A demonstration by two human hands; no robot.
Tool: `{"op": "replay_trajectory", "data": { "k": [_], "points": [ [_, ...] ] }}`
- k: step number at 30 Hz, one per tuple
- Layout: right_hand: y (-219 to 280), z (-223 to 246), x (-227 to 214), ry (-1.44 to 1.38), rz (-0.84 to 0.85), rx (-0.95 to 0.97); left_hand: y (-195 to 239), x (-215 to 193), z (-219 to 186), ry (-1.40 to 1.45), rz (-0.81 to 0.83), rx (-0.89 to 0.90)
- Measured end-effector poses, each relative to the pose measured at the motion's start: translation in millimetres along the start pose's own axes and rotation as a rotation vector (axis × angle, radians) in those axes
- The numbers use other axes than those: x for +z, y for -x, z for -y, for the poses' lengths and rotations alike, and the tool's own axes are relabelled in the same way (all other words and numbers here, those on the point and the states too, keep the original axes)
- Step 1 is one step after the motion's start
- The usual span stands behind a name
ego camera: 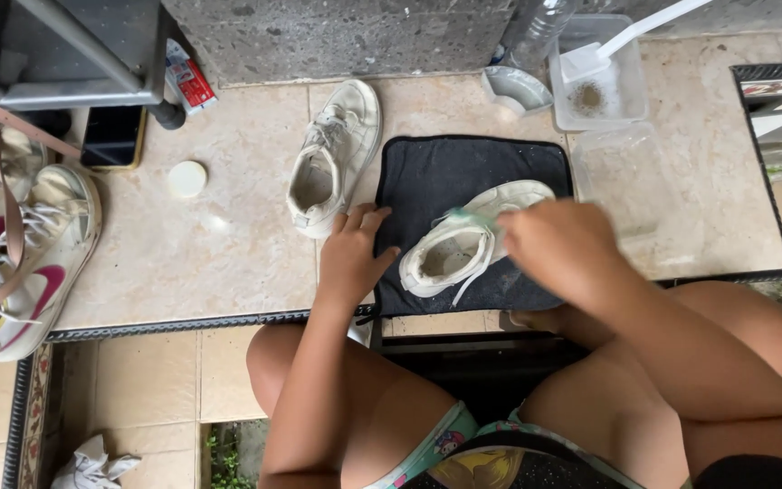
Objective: Cleaning a white sneaker using a toothbrush, a larger brush, and cleaning solution.
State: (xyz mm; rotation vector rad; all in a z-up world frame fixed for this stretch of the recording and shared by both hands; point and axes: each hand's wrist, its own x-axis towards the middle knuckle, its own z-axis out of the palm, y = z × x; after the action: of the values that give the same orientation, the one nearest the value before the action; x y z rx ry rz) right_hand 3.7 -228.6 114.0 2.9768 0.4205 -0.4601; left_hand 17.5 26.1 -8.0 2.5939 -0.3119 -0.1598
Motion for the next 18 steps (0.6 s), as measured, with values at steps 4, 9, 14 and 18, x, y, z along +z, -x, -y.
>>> {"op": "replay_trajectory", "data": {
  "k": [4, 9, 14, 18],
  "points": [
    [-2, 17, -7, -0.022, 0.043, -0.042, -14, 38, 11, -0.183, -0.004, -0.19],
    [-2, -6, -8, 0.014, 0.045, 0.105, -13, 48, 19, -0.173, 0.024, -0.246],
    [13, 26, -10, -0.171, 0.121, 0.043, -14, 65, 30, -0.118, 0.009, -0.226],
    [2, -9, -9, -0.02, 0.054, 0.12, -9, 58, 25, -0.137, -0.01, -0.219]
  ]
}}
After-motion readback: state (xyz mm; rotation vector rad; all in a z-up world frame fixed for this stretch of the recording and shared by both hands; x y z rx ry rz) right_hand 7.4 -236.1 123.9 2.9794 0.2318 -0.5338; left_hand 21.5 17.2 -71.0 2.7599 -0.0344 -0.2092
